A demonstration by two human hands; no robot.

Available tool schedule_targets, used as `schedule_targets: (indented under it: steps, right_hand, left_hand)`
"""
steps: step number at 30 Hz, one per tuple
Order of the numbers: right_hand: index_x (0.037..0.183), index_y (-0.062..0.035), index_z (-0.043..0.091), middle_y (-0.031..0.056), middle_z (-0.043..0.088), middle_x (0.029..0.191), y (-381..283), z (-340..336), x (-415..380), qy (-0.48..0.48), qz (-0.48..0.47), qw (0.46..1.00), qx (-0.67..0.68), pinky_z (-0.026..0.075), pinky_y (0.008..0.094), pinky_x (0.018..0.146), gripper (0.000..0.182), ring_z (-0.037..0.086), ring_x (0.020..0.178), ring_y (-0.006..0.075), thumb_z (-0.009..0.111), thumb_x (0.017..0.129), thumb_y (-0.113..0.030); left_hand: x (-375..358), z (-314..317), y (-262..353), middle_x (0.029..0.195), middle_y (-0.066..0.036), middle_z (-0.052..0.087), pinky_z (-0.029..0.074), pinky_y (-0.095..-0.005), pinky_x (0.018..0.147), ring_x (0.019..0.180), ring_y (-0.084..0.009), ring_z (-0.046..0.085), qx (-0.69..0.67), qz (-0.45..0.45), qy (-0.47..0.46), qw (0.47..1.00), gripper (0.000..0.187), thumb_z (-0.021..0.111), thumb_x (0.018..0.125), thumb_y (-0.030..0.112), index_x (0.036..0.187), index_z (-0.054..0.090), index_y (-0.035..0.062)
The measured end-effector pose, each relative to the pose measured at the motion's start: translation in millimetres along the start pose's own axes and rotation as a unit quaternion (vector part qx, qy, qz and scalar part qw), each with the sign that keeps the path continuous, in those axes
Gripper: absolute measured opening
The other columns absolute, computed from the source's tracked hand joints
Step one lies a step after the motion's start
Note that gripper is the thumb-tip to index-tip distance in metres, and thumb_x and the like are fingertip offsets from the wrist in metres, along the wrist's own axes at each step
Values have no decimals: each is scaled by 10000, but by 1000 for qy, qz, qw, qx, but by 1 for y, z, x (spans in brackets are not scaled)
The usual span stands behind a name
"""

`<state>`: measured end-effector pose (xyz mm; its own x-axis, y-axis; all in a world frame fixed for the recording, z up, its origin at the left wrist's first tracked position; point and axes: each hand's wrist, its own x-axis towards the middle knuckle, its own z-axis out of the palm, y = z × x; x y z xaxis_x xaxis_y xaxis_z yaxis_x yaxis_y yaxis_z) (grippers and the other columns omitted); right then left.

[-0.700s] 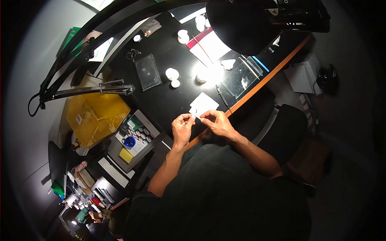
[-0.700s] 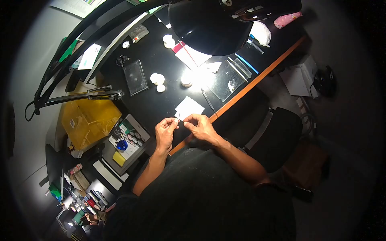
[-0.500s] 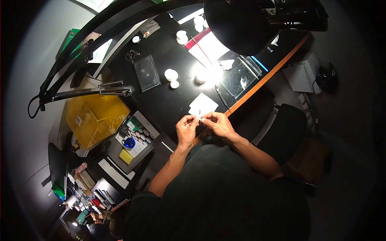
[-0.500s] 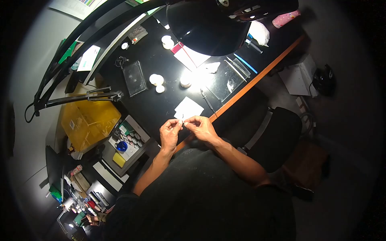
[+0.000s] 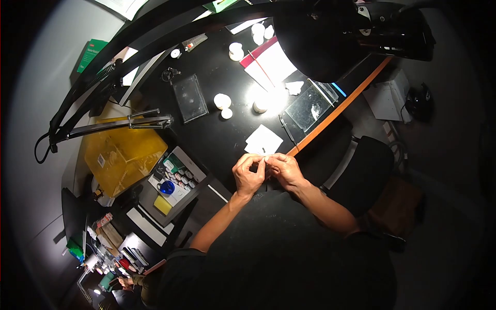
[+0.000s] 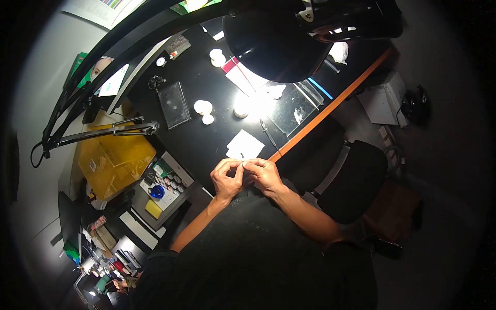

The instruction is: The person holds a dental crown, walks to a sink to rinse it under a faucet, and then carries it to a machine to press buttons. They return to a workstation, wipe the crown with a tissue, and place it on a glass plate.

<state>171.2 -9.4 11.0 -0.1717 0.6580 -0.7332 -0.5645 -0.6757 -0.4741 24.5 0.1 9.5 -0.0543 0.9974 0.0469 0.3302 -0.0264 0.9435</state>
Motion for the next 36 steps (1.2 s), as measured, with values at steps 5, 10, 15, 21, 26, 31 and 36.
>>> schedule_targets:
  steps: [5,10,15,21,26,31,36]
  right_hand:
    - [922,-13,681,34,666,820,6,-8,2,59,1,998,-30,459,204,595,74,595,696,85,681,869,-65]
    - [933,5,689,32,668,810,-1,-11,1,54,-101,982,-150,480,217,599,111,595,664,81,686,871,-87]
    - [856,7,698,43,669,791,-2,-13,0,70,-192,930,-305,477,234,579,121,603,636,90,694,855,-114]
    - [798,3,696,96,650,746,-15,9,-20,118,-396,803,-430,469,267,525,105,606,576,142,719,790,-100]
    - [772,-10,691,99,630,716,-15,15,-26,119,-459,765,-435,473,298,532,66,620,595,190,718,762,-70]
    - [785,-14,696,103,632,721,-11,12,-22,100,-477,751,-446,484,306,544,58,633,616,207,713,751,-58]
    - [825,-14,708,97,652,761,-20,6,-24,72,-366,825,-425,510,284,588,87,642,640,176,673,759,-57]
  left_hand:
    - [-1,-3,-6,876,-60,683,464,-336,702,773,-229,656,70,102,-56,991,117,696,770,60,884,712,37]
    - [-8,2,-3,994,-110,668,516,-330,713,784,-252,665,1,40,-99,994,233,666,765,27,993,709,9]
    - [-6,-1,10,950,-127,686,528,-282,664,774,-211,676,-44,2,-92,995,200,653,772,5,962,712,-12]
    - [-9,8,7,877,-127,712,513,-271,694,791,-176,671,-114,-68,-58,989,128,711,815,76,902,725,-17]
    - [-12,14,4,793,-50,703,485,-227,655,703,-82,617,-210,-181,-48,959,130,716,849,104,863,725,-25]
    - [-8,11,10,794,-50,694,475,-217,666,711,-74,595,-217,-211,-46,952,109,683,857,59,835,705,-46]
    - [-5,-1,9,730,-19,680,450,-217,575,646,-40,573,-74,-166,-73,981,147,721,830,109,805,692,-34]
